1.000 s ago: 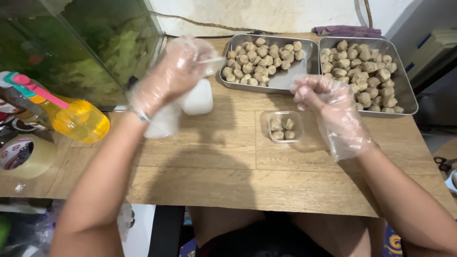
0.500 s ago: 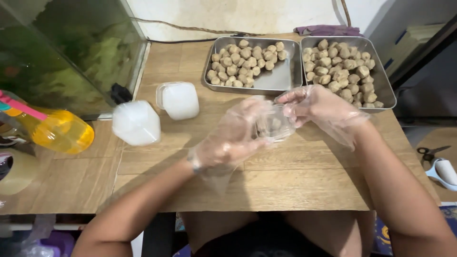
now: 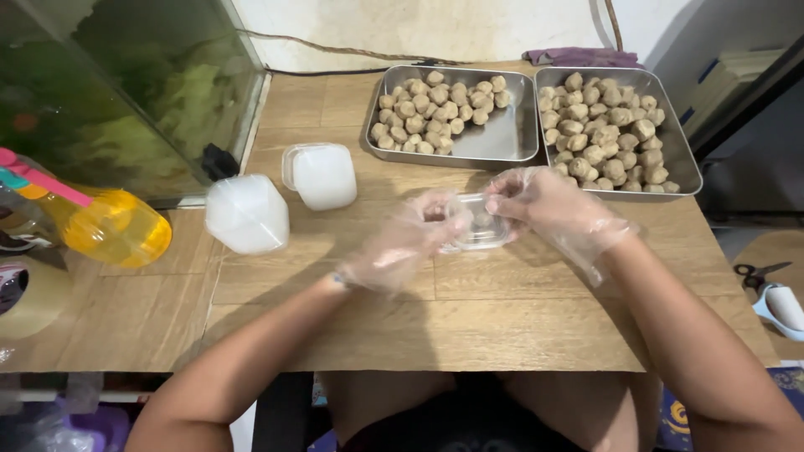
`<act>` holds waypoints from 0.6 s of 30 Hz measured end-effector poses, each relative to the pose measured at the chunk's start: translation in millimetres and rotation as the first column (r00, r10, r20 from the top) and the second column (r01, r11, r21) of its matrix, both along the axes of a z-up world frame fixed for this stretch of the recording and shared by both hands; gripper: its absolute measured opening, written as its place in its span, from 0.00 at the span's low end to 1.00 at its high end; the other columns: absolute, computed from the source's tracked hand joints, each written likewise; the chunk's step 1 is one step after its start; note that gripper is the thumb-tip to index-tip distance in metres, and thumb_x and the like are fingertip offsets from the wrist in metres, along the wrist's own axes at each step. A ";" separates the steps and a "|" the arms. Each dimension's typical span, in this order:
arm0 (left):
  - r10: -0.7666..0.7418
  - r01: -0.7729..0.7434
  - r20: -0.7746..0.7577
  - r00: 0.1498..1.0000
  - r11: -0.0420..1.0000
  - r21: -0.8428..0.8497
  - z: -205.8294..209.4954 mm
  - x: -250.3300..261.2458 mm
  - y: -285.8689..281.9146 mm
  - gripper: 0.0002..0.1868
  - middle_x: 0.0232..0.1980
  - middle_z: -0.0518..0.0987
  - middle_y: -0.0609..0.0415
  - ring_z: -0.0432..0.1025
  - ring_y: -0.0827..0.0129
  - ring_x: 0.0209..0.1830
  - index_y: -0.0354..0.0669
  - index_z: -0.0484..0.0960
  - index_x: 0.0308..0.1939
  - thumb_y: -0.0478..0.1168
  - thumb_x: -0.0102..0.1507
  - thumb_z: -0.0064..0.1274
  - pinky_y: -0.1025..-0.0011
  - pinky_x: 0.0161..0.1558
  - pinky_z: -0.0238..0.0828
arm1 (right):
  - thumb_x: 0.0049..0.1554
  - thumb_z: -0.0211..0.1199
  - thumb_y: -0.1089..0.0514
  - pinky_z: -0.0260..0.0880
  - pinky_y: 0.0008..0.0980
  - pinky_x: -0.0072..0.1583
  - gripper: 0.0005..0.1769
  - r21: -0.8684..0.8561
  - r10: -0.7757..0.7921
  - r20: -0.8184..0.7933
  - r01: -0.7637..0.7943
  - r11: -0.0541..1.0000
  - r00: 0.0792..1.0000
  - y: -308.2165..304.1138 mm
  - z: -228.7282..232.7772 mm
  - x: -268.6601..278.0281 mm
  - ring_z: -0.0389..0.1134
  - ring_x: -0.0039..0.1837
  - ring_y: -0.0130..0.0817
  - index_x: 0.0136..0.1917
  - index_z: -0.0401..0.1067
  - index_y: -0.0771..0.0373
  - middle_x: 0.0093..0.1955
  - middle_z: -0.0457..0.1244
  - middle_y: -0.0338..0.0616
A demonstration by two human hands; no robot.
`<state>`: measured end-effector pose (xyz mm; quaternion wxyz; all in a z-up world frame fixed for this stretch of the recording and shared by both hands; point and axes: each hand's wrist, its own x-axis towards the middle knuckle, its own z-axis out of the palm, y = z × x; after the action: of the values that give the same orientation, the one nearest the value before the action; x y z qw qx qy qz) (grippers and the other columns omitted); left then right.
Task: Manually packaging small food items into plastic containers from metal trays.
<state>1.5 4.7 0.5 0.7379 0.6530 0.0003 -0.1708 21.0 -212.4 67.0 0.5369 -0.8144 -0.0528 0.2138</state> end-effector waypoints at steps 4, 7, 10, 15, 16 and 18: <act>0.062 -0.063 0.073 0.995 0.998 0.018 0.1 -2.2 -24.2 0.30 0.42 0.75 0.55 0.73 0.73 0.34 0.35 0.77 0.62 0.38 0.56 0.65 0.76 0.27 0.80 | 0.53 0.64 0.60 0.79 0.38 0.41 0.15 -0.241 0.087 0.107 -0.059 0.969 0.990 -1.6 -9.2 9.4 0.72 0.38 0.40 0.53 0.77 0.69 0.39 0.68 0.54; 0.099 -0.091 0.101 0.990 0.992 -0.086 -15.9 6.8 -35.6 0.27 0.39 0.75 0.53 0.74 0.70 0.31 0.34 0.80 0.57 0.34 0.53 0.66 0.73 0.23 0.80 | 0.49 0.66 0.39 0.75 0.40 0.52 0.17 -0.615 0.193 0.225 -0.014 0.788 0.955 4.4 -1.7 11.4 0.74 0.51 0.39 0.50 0.81 0.43 0.46 0.73 0.38; 0.078 -0.058 0.120 0.990 0.985 -0.163 -22.2 1.6 -49.6 0.26 0.40 0.76 0.50 0.75 0.70 0.33 0.35 0.81 0.54 0.35 0.51 0.68 0.73 0.24 0.81 | 0.52 0.63 0.43 0.76 0.37 0.52 0.14 -0.552 0.172 0.293 0.020 0.834 0.940 28.7 31.1 18.6 0.74 0.52 0.36 0.49 0.80 0.47 0.50 0.71 0.38; -0.507 0.333 0.227 0.832 0.782 0.526 19.4 -9.3 -81.5 0.31 0.40 0.86 0.59 0.76 0.78 0.28 0.52 0.81 0.55 0.64 0.57 0.48 0.81 0.28 0.72 | 0.63 0.54 0.56 0.80 0.28 0.50 0.11 -0.328 0.072 0.463 0.095 0.940 0.883 65.1 83.6 29.6 0.74 0.55 0.28 0.46 0.77 0.58 0.64 0.68 0.41; -0.508 0.333 0.231 0.830 0.783 0.526 4.9 -5.4 -88.0 0.31 0.40 0.86 0.59 0.76 0.78 0.28 0.52 0.81 0.55 0.64 0.57 0.48 0.81 0.28 0.72 | 0.63 0.54 0.56 0.80 0.28 0.50 0.11 -0.330 0.071 0.466 0.098 0.939 0.882 70.2 85.0 38.2 0.74 0.55 0.28 0.46 0.77 0.58 0.64 0.68 0.41; -0.465 0.265 0.414 0.782 0.850 0.455 -24.8 2.2 -100.6 0.26 0.56 0.83 0.51 0.79 0.63 0.53 0.46 0.71 0.67 0.49 0.66 0.46 0.66 0.54 0.75 | 0.67 0.49 0.49 0.54 0.16 0.24 0.17 -0.401 0.117 0.469 0.093 0.912 0.875 81.3 87.1 55.3 0.56 0.23 0.16 0.59 0.75 0.56 0.49 0.72 0.41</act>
<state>3.7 -95.9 -24.3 0.5248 0.7891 -0.2913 -0.1308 76.4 -131.1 154.1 0.3218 -0.9356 -0.1443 0.0134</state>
